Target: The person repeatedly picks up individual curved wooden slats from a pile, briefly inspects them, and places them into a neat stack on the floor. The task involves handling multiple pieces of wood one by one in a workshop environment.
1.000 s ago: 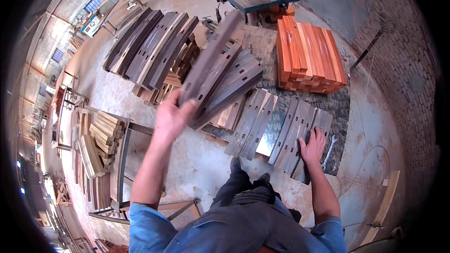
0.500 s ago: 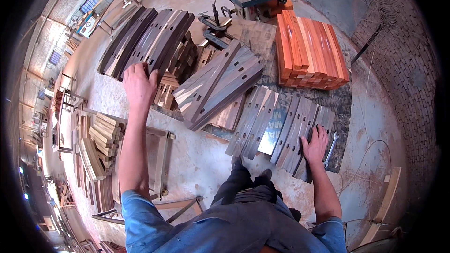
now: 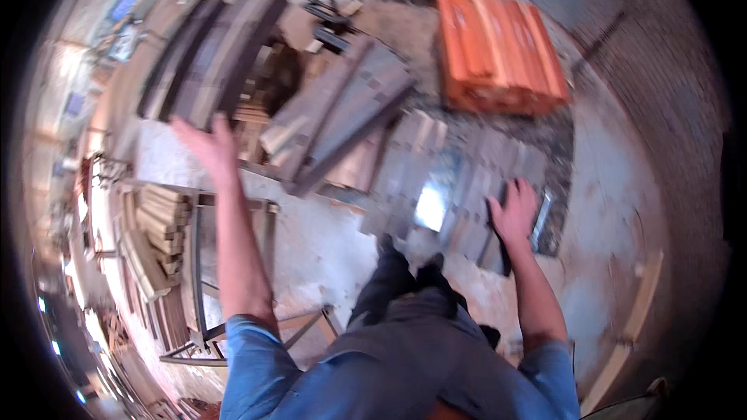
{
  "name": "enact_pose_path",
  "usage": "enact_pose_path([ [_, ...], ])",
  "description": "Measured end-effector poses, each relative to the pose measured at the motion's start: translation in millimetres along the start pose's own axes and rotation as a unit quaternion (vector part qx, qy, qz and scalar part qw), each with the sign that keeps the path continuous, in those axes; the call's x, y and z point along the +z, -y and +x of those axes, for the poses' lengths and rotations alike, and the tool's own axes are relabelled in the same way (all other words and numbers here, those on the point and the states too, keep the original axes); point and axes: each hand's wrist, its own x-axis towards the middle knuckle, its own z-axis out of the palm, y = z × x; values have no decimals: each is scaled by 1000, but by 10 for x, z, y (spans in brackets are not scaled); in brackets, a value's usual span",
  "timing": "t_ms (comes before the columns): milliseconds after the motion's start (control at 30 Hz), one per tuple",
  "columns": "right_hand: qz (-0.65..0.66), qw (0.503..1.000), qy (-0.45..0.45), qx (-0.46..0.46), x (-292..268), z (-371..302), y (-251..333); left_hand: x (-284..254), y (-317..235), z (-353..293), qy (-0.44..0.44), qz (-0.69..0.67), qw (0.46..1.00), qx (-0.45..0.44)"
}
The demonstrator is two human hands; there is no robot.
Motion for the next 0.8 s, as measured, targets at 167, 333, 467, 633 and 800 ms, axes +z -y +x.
enact_pose_path([
  [167,16,1000,7,-17,-35,89,45,35,758,207,-52,111,990,68],
  [333,31,999,-23,-15,55,9,-152,-343,-652,-150,-45,48,995,78],
  [467,172,983,-50,37,-48,-5,-522,-515,-1807,-1382,227,-170,957,59],
  [633,252,942,-34,219,-360,-337,-764,-77,-1923,-3282,612,-274,740,-56],
  [800,339,898,-24,278,-307,-1010,-786,20,-2083,-3933,676,-295,557,-382],
])
